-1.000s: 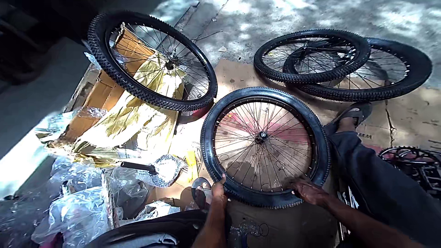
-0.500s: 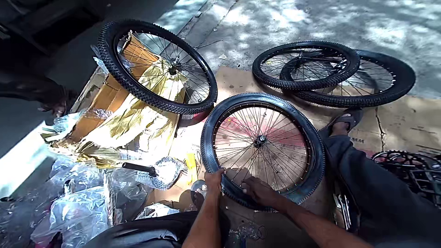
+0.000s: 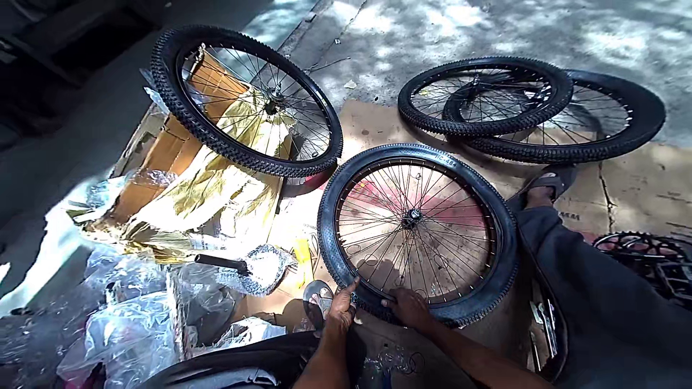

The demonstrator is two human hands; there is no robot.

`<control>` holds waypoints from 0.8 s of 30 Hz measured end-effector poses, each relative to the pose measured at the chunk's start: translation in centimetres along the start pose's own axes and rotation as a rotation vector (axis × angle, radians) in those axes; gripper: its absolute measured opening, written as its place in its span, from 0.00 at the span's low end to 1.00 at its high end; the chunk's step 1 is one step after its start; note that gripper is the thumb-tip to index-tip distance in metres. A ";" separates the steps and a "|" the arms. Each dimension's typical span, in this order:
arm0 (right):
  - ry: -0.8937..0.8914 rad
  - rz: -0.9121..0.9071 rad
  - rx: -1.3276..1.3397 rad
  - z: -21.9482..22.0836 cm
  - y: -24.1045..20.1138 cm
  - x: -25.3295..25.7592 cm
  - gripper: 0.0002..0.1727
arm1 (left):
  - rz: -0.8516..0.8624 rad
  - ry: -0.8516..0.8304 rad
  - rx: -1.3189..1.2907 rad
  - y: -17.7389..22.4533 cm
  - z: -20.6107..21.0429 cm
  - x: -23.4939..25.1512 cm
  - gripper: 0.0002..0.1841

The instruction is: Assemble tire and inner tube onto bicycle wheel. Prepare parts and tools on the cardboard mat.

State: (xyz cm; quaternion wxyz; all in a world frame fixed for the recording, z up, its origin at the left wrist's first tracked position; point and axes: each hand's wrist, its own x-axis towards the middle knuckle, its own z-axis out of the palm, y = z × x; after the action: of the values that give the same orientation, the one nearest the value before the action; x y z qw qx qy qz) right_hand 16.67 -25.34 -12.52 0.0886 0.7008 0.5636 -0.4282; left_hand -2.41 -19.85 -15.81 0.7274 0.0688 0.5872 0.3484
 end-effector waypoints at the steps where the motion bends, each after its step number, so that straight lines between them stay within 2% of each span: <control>1: -0.049 -0.028 -0.034 -0.4 0.6 0.0 0.31 | 0.001 0.000 0.012 -0.2 -0.1 -0.1 0.28; 3: -0.158 -0.065 -0.168 -1.8 1.5 -0.3 0.33 | 0.081 0.098 0.044 0.1 0.4 0.2 0.31; 5: -0.216 -0.044 -0.342 -3.6 1.2 -1.4 0.31 | 0.230 0.251 0.085 2.0 1.7 0.7 0.40; 7: -0.147 -0.026 -0.431 -4.7 0.1 -3.0 0.22 | 0.297 0.306 0.166 4.5 3.1 1.1 0.51; 9: 0.047 -0.138 -0.353 -4.4 -0.4 -3.5 0.17 | 0.289 0.337 0.288 5.5 3.9 1.6 0.56; 10: 0.091 -0.201 -0.251 -3.9 -0.6 -3.0 0.20 | 0.273 0.369 0.357 5.3 4.0 1.6 0.53; 12: 0.005 -0.241 -0.054 -2.4 -1.3 -1.5 0.29 | 0.239 0.388 0.459 3.7 3.4 1.1 0.41; 14: -0.108 -0.189 0.063 -1.1 -1.2 0.2 0.33 | 0.171 0.302 0.438 2.0 2.5 0.9 0.35; 16: -0.152 -0.123 0.108 -0.5 -0.4 1.1 0.32 | 0.111 0.203 0.305 0.6 1.3 0.9 0.32; 20: -0.070 -0.022 0.011 -0.9 0.5 -0.2 0.30 | -0.041 0.042 0.153 -1.0 0.0 0.1 0.30; 22: -0.116 -0.085 -0.015 -1.8 1.9 0.0 0.32 | -0.092 0.002 0.120 -0.8 0.1 -0.4 0.29; 24: -0.208 -0.136 -0.096 -2.9 2.6 -0.4 0.33 | -0.056 0.014 0.058 -0.3 0.5 -0.9 0.28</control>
State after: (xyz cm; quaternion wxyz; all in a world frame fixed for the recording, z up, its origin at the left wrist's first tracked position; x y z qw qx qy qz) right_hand 20.37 -24.77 -11.45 0.1508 0.6077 0.6175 -0.4761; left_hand -1.90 -20.44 -15.11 0.7305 0.0712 0.6037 0.3113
